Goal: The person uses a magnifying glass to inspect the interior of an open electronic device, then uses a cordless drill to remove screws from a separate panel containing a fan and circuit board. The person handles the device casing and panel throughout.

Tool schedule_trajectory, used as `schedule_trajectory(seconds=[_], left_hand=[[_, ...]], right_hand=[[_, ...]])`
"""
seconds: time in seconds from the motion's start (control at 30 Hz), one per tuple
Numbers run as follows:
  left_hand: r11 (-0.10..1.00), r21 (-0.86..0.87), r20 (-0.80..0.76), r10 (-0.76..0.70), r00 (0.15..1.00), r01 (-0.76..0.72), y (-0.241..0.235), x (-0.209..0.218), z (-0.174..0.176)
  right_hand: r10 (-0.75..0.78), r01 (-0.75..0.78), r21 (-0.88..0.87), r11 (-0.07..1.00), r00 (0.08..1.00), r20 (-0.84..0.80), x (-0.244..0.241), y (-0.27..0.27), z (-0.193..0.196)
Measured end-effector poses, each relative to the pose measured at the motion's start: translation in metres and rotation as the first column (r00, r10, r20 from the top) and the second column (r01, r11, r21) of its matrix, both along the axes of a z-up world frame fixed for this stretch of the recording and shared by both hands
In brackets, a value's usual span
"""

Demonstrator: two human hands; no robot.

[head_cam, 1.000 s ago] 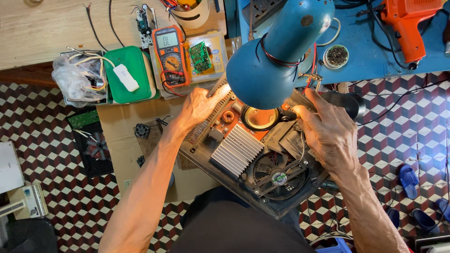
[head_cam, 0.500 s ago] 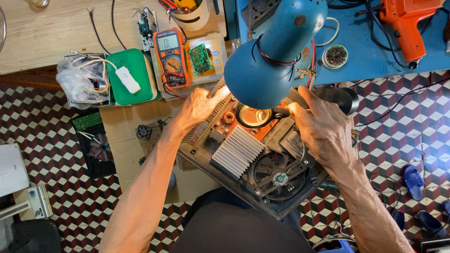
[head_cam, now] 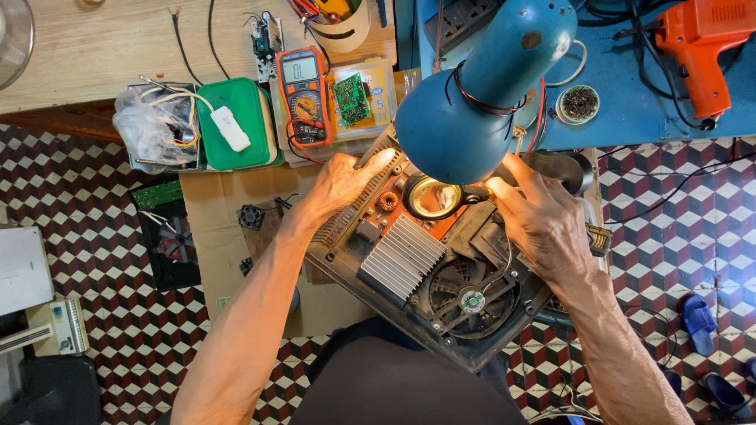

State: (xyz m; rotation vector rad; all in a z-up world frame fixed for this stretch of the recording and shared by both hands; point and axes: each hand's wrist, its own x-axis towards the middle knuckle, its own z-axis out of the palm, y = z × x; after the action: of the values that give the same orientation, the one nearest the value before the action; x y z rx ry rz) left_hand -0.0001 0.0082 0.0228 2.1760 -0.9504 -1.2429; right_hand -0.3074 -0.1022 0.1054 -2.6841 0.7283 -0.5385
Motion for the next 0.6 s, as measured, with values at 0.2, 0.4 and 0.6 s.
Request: schedule_trajectory(seconds=[0.2,0.4,0.6], left_hand=[[0.999,0.040,-0.012,0.020,1.000,-0.020,0.006,0.005,-0.011],[0.966,-0.180,0.149,-0.161,0.976,0.187,0.012,0.011,-0.040],[0.987,-0.120,0.065,-0.101,0.993,0.109,0.015,0.013,-0.053]], right_hand=[[-0.009,0.010,0.036,0.999,1.000,-0.023,0.000,0.000,-0.005],[0.015,-0.015,0.009,1.000,1.000,-0.015,0.000,0.000,-0.004],[0.002,-0.002,0.008,1.000,1.000,-0.019,0.000,0.000,0.000]])
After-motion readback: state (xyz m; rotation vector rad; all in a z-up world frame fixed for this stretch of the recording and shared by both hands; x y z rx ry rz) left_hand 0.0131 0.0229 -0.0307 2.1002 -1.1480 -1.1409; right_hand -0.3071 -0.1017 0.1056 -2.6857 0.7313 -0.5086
